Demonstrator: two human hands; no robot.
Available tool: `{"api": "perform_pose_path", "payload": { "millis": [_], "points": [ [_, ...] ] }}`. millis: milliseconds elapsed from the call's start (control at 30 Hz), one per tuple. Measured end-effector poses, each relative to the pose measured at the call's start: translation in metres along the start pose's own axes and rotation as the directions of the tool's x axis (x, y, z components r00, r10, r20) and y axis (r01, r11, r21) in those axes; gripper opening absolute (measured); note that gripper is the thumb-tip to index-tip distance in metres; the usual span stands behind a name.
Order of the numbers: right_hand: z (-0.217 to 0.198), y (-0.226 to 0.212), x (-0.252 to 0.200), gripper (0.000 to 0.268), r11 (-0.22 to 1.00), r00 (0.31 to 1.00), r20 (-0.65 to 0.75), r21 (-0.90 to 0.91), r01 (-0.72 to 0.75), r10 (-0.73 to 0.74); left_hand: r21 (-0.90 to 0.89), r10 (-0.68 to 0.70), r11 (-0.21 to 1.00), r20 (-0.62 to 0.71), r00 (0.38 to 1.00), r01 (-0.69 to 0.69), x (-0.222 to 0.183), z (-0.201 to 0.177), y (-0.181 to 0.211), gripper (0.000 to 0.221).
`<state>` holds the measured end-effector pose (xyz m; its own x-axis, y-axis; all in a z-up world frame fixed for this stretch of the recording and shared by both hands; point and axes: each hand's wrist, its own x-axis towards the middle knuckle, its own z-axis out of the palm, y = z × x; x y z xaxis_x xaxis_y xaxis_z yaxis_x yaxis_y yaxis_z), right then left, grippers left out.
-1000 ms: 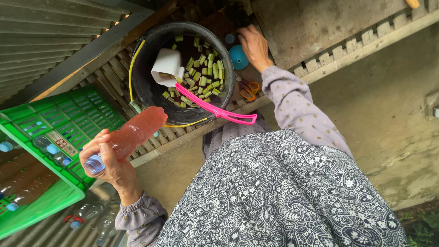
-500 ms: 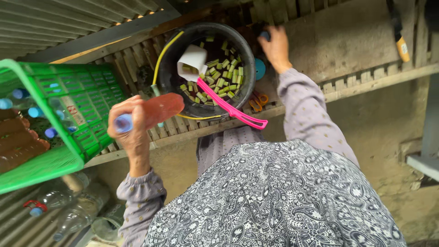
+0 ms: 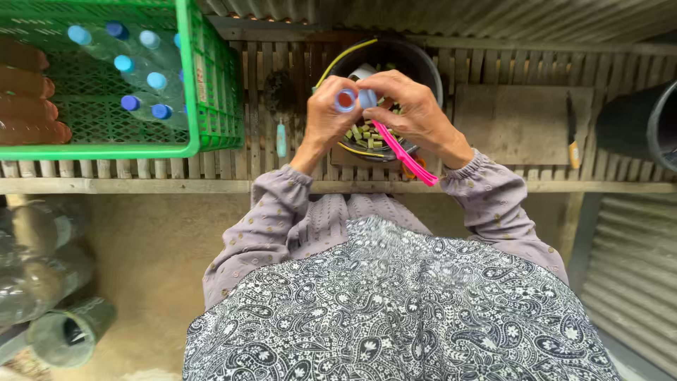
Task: The person uses a blue funnel and a white scoop to transfer chopped green vegetables from a bucket into plastic bottles. The person then caps the bottles and places them into a green crate.
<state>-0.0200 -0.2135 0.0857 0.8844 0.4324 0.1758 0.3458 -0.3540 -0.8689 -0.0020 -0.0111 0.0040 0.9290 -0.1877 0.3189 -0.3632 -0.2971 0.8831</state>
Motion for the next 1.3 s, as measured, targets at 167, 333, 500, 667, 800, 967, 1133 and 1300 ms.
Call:
{"api": "perform_pose_path", "payload": {
  "millis": [167, 333, 500, 667, 800, 967, 1133, 1300],
  "points": [
    [0.01, -0.032, 0.028, 0.038, 0.919, 0.987, 0.117, -0.365, 0.148, -0.112, -0.028, 0.122, 0.992, -0.013, 0.992, -0.122, 0.006, 0.01, -0.011, 0.031],
    [0.013, -0.047, 0.034, 0.034, 0.824, 0.966, 0.236, -0.524, 0.217, -0.105, -0.132, 0.109, 0.986, 0.062, 0.992, -0.1, 0.003, 0.006, -0.02, 0.039],
    [0.018, -0.06, 0.038, 0.037, 0.826, 0.975, 0.21, -0.536, 0.173, -0.068, -0.315, 0.065, 0.948, 0.064, 0.996, -0.041, -0.013, -0.009, -0.041, 0.085],
    [0.022, -0.069, 0.038, 0.035, 0.829, 0.979, 0.204, -0.548, 0.114, 0.0, -0.237, 0.003, 0.971, 0.094, 0.996, 0.02, -0.026, 0.005, -0.061, 0.097],
    [0.018, -0.066, 0.04, 0.037, 0.868, 0.981, 0.194, -0.491, 0.077, 0.023, -0.19, -0.042, 0.98, 0.061, 0.997, 0.053, -0.028, 0.019, -0.066, 0.076],
    [0.013, -0.062, 0.036, 0.033, 0.815, 0.969, 0.245, -0.564, 0.129, 0.016, -0.172, -0.112, 0.977, 0.1, 0.989, 0.128, -0.026, 0.019, -0.062, 0.071],
    [0.01, -0.056, 0.034, 0.032, 0.724, 0.954, 0.294, -0.645, 0.245, -0.061, -0.136, -0.16, 0.974, 0.157, 0.974, 0.182, -0.021, 0.014, -0.052, 0.073],
    [0.013, -0.042, 0.033, 0.033, 0.725, 0.972, 0.234, -0.671, 0.159, 0.003, -0.162, -0.12, 0.977, 0.115, 0.986, 0.138, -0.022, 0.015, -0.054, 0.074]
  ]
}}
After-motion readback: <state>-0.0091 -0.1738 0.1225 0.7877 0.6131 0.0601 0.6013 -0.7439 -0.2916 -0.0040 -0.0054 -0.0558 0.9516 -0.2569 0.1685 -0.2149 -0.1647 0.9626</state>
